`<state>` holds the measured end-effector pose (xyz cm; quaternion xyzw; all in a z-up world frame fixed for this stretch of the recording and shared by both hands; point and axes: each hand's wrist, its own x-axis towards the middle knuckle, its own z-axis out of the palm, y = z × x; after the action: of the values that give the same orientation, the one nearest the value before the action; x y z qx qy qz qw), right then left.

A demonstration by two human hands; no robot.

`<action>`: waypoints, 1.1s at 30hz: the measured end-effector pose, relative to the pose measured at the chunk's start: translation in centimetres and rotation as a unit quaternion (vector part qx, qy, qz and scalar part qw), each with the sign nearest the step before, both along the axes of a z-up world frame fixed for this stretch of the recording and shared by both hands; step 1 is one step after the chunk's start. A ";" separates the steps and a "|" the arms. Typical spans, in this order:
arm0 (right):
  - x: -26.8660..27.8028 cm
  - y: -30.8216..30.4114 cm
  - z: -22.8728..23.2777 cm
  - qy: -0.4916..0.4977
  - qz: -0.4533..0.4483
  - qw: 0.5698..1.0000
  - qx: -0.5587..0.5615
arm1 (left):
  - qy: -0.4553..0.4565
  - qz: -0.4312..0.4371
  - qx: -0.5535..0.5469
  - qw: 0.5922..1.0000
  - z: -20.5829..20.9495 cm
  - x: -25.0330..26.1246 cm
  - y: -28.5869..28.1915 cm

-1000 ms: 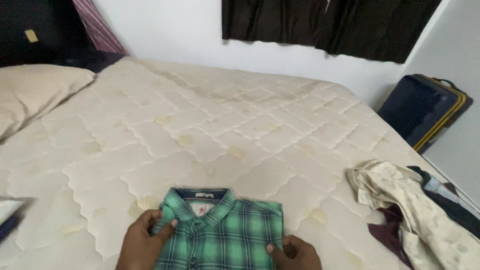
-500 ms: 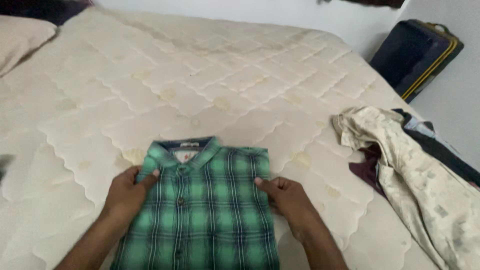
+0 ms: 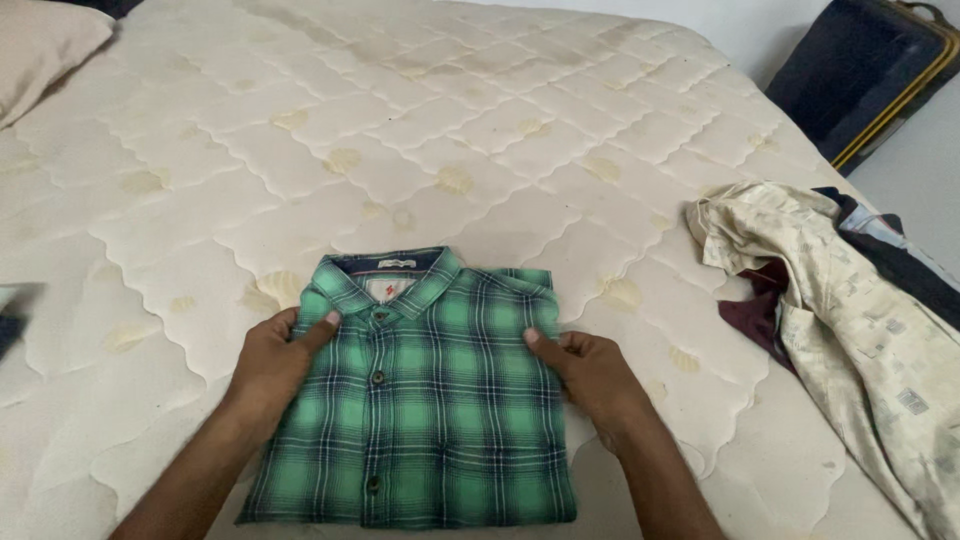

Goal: The person folds a green plaid shirt on a bed, smoothing and aligning the fabric before folding it into a compact rectangle. Then the person folds a striped polo shirt using the same method, smoothing and folding it into a neat stack.

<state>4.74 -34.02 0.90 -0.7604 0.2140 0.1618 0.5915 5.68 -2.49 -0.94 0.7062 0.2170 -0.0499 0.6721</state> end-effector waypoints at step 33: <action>3.0 -1.3 -0.7 -0.273 -0.022 0.957 -0.092 | -0.213 -0.155 0.501 0.825 -0.6 10.2 0.0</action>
<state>7.76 -35.32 0.20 -0.8219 0.0754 -0.0855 0.5581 15.87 -2.48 -1.58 0.9631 -0.0488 0.1132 0.2392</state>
